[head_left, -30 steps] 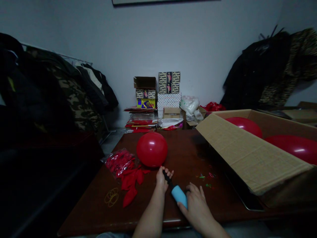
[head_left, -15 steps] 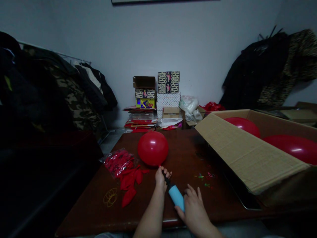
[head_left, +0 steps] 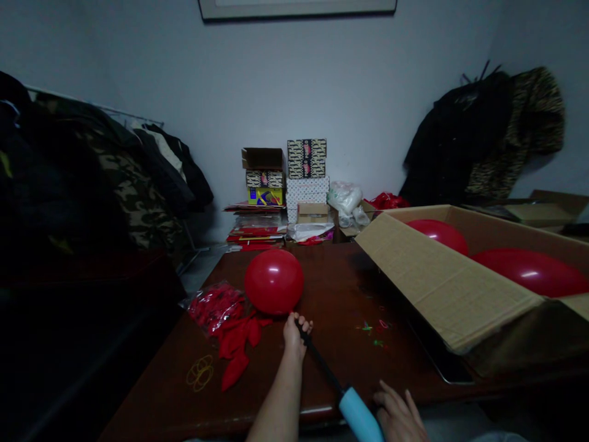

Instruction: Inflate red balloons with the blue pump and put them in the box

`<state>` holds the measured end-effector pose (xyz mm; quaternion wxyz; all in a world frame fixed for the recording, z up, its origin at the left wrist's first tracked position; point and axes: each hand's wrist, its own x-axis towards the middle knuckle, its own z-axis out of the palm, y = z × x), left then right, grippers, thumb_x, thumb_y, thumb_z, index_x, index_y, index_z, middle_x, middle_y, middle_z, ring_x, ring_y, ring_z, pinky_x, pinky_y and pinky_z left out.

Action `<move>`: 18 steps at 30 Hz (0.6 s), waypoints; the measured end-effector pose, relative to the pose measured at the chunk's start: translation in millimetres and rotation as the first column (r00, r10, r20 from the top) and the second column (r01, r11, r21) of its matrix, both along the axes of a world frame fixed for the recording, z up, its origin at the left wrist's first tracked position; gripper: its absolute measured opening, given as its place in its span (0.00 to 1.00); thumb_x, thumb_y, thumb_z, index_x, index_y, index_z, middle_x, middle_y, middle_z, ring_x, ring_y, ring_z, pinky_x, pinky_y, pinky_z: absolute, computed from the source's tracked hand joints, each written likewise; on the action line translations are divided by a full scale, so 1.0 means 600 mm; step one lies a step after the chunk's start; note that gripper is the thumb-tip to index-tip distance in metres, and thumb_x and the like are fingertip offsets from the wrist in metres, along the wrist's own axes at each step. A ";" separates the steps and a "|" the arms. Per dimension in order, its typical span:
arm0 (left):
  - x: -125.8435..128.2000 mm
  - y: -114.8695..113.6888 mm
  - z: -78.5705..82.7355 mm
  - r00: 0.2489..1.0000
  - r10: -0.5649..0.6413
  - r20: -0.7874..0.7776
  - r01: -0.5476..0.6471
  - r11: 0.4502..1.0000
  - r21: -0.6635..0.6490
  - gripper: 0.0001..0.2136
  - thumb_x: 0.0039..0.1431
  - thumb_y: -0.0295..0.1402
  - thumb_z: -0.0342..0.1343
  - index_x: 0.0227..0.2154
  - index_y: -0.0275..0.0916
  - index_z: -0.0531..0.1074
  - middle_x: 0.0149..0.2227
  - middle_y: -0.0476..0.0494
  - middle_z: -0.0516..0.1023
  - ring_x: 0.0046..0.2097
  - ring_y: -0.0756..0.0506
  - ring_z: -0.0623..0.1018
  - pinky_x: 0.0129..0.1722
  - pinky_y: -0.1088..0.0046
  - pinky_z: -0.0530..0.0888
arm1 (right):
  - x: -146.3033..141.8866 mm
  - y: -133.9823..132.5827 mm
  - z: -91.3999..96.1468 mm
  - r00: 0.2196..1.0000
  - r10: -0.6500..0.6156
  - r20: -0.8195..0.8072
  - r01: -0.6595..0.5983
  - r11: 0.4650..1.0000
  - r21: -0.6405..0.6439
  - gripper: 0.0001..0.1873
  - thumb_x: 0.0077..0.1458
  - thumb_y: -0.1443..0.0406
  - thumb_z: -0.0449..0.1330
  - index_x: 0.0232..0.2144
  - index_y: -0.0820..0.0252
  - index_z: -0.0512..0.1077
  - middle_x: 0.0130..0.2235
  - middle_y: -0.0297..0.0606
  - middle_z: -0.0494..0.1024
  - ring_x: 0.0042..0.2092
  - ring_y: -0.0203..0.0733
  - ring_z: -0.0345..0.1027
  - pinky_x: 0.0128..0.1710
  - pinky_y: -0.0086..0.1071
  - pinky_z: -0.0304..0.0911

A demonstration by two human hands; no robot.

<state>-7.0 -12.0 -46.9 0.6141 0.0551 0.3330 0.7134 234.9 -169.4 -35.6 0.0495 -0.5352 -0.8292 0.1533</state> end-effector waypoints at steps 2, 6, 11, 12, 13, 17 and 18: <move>-0.002 0.000 -0.001 1.000 -0.002 0.004 0.002 1.000 0.000 0.11 0.53 0.37 0.53 0.23 0.39 0.57 0.17 0.58 0.58 0.15 0.56 0.58 0.28 0.70 0.69 | -0.008 0.006 0.007 1.000 0.005 -0.001 -0.005 1.000 0.005 0.20 0.50 0.52 0.54 0.40 0.56 0.73 0.52 0.45 0.68 0.59 0.58 0.49 0.56 0.59 0.38; -0.002 0.000 -0.003 1.000 -0.016 -0.001 0.016 0.999 0.034 0.12 0.53 0.39 0.53 0.24 0.40 0.57 0.17 0.58 0.58 0.15 0.56 0.58 0.28 0.69 0.69 | -0.015 0.016 0.009 1.000 0.022 0.007 -0.021 0.999 -0.045 0.24 0.48 0.48 0.54 0.40 0.57 0.73 0.52 0.46 0.67 0.58 0.59 0.49 0.56 0.59 0.40; -0.001 -0.001 -0.004 0.999 -0.037 -0.002 0.038 0.998 0.044 0.12 0.53 0.39 0.52 0.23 0.40 0.57 0.17 0.57 0.58 0.16 0.55 0.58 0.29 0.69 0.69 | -0.029 0.020 0.017 0.999 0.012 0.043 -0.010 0.999 -0.048 0.26 0.48 0.47 0.52 0.40 0.59 0.72 0.53 0.48 0.66 0.59 0.60 0.47 0.56 0.59 0.35; -0.001 -0.002 -0.003 0.999 -0.041 -0.003 0.041 0.998 0.046 0.12 0.54 0.39 0.52 0.23 0.40 0.57 0.17 0.57 0.59 0.16 0.55 0.59 0.29 0.69 0.69 | -0.033 0.021 0.020 0.999 0.007 0.047 -0.005 0.999 -0.047 0.26 0.48 0.48 0.53 0.41 0.60 0.72 0.54 0.48 0.66 0.59 0.59 0.47 0.57 0.59 0.35; -0.001 -0.002 -0.003 0.999 -0.043 -0.005 0.043 0.998 0.047 0.12 0.54 0.39 0.52 0.23 0.40 0.57 0.17 0.57 0.59 0.16 0.55 0.59 0.29 0.69 0.69 | -0.038 0.021 0.023 0.999 0.001 0.048 0.001 0.999 -0.047 0.26 0.47 0.49 0.53 0.41 0.60 0.72 0.54 0.48 0.65 0.59 0.59 0.47 0.57 0.58 0.34; 0.000 -0.002 -0.003 0.999 -0.046 -0.018 0.047 0.998 0.052 0.12 0.53 0.40 0.52 0.23 0.40 0.57 0.17 0.57 0.59 0.16 0.55 0.59 0.29 0.69 0.69 | -0.062 0.023 0.041 0.998 -0.033 0.047 0.036 0.998 -0.050 0.27 0.46 0.50 0.54 0.42 0.63 0.71 0.54 0.49 0.65 0.60 0.59 0.46 0.57 0.57 0.33; 0.000 -0.002 -0.004 0.999 -0.046 -0.020 0.047 0.998 0.053 0.12 0.53 0.40 0.52 0.23 0.40 0.57 0.17 0.57 0.59 0.16 0.55 0.59 0.29 0.69 0.69 | -0.068 0.024 0.047 0.998 -0.046 0.048 0.048 0.998 -0.047 0.27 0.46 0.50 0.54 0.42 0.63 0.71 0.53 0.49 0.65 0.60 0.59 0.46 0.58 0.56 0.33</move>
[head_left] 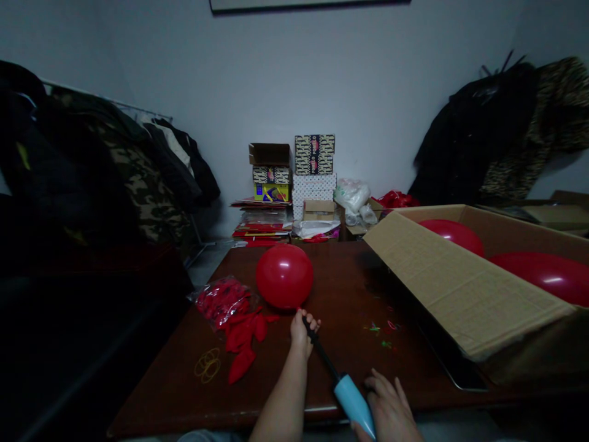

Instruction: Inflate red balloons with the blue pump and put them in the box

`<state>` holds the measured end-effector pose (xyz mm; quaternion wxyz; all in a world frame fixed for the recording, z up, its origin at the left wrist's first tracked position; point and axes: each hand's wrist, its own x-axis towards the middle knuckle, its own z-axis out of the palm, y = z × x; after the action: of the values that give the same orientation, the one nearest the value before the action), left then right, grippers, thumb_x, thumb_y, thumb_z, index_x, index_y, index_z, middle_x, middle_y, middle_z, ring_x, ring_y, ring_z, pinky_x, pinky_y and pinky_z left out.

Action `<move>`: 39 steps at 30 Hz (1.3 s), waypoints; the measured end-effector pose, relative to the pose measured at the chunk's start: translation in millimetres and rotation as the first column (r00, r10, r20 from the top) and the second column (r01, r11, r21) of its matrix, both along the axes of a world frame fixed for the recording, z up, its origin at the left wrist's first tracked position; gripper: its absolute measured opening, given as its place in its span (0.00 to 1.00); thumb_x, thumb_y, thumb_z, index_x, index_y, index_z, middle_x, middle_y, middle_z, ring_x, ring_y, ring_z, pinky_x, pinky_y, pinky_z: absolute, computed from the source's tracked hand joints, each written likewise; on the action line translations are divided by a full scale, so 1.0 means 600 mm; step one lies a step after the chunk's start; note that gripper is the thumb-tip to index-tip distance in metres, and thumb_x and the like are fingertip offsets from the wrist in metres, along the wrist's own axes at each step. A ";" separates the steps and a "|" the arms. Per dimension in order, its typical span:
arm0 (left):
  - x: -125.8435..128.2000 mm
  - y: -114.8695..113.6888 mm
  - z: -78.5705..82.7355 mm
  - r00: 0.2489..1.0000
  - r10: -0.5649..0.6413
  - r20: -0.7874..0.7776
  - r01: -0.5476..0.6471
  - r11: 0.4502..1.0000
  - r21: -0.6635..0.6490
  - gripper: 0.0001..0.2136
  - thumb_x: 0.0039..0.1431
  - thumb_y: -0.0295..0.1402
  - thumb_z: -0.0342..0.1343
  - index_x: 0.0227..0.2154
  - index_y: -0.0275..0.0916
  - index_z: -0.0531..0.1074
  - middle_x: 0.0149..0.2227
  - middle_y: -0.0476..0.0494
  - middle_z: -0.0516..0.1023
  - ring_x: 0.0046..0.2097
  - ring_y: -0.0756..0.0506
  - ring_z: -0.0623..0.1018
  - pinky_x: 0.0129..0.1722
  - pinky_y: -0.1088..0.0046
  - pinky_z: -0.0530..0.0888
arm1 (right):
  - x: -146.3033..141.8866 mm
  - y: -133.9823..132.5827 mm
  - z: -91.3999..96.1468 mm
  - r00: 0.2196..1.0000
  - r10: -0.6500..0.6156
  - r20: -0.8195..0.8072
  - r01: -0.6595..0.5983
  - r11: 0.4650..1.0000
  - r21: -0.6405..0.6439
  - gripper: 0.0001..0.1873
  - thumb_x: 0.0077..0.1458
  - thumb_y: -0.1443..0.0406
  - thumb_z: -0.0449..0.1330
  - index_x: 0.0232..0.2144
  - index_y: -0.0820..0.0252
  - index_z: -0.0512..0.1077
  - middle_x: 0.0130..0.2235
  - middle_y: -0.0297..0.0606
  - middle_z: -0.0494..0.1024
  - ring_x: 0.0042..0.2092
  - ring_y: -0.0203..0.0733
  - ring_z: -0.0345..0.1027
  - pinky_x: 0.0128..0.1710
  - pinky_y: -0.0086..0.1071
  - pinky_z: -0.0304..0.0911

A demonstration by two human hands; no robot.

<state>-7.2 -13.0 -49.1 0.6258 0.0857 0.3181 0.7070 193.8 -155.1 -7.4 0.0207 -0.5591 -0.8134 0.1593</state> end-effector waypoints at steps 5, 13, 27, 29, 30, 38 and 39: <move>0.000 0.000 -0.002 1.000 -0.004 0.012 0.003 1.000 0.002 0.12 0.52 0.40 0.53 0.23 0.40 0.57 0.17 0.57 0.59 0.15 0.56 0.58 0.29 0.69 0.69 | -0.033 0.007 0.024 0.998 -0.050 -0.023 0.052 0.996 0.068 0.26 0.47 0.51 0.52 0.41 0.64 0.71 0.51 0.49 0.66 0.59 0.56 0.48 0.58 0.53 0.31; -0.001 -0.001 -0.003 1.000 0.000 0.027 0.000 1.000 0.004 0.12 0.51 0.40 0.54 0.24 0.40 0.57 0.17 0.57 0.59 0.15 0.55 0.58 0.28 0.70 0.69 | -0.081 0.047 0.036 0.992 -0.083 -0.100 0.098 0.982 0.161 0.21 0.47 0.54 0.52 0.37 0.63 0.72 0.48 0.47 0.68 0.58 0.54 0.50 0.59 0.48 0.30; 0.002 0.002 -0.003 0.998 -0.004 -0.064 0.004 1.000 0.002 0.14 0.51 0.43 0.53 0.23 0.40 0.57 0.16 0.58 0.58 0.14 0.56 0.57 0.24 0.71 0.68 | -0.106 0.066 0.017 0.993 -0.083 -0.078 0.097 0.978 0.184 0.24 0.48 0.52 0.52 0.39 0.64 0.72 0.51 0.48 0.67 0.59 0.53 0.46 0.59 0.48 0.27; 0.002 0.003 -0.003 0.997 0.020 -0.072 -0.021 1.000 -0.007 0.14 0.51 0.43 0.54 0.23 0.40 0.57 0.16 0.58 0.58 0.14 0.56 0.57 0.23 0.72 0.67 | -0.097 0.052 0.021 0.995 -0.069 -0.079 0.083 0.978 0.191 0.23 0.49 0.53 0.52 0.39 0.65 0.72 0.49 0.47 0.69 0.59 0.52 0.47 0.59 0.47 0.26; 0.001 0.004 -0.003 0.997 0.028 -0.069 -0.029 1.000 -0.010 0.14 0.50 0.43 0.54 0.24 0.40 0.57 0.16 0.58 0.58 0.14 0.56 0.57 0.22 0.73 0.66 | -0.090 0.045 0.021 0.995 -0.066 -0.077 0.080 0.977 0.195 0.23 0.49 0.53 0.52 0.39 0.65 0.72 0.49 0.48 0.69 0.59 0.52 0.47 0.59 0.47 0.26; -0.003 0.005 0.000 0.999 0.036 -0.007 -0.036 0.999 -0.010 0.13 0.50 0.39 0.55 0.22 0.40 0.57 0.17 0.58 0.57 0.15 0.56 0.57 0.23 0.73 0.66 | 0.037 -0.019 -0.059 0.998 0.008 -0.063 -0.005 0.999 0.040 0.16 0.53 0.58 0.50 0.38 0.56 0.72 0.49 0.42 0.71 0.58 0.53 0.52 0.57 0.52 0.40; -0.002 0.005 0.001 0.999 0.038 -0.007 -0.038 0.999 -0.014 0.12 0.50 0.38 0.55 0.22 0.40 0.57 0.17 0.58 0.57 0.15 0.56 0.57 0.24 0.73 0.66 | 0.048 -0.026 -0.068 0.997 -0.025 -0.074 0.030 0.997 0.067 0.15 0.54 0.61 0.47 0.36 0.54 0.73 0.48 0.40 0.72 0.57 0.51 0.53 0.57 0.52 0.41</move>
<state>-8.7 -10.0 -48.7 0.6117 0.0778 0.3269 0.7162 222.9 -170.6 -48.4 0.0720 -0.5630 -0.8092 0.1515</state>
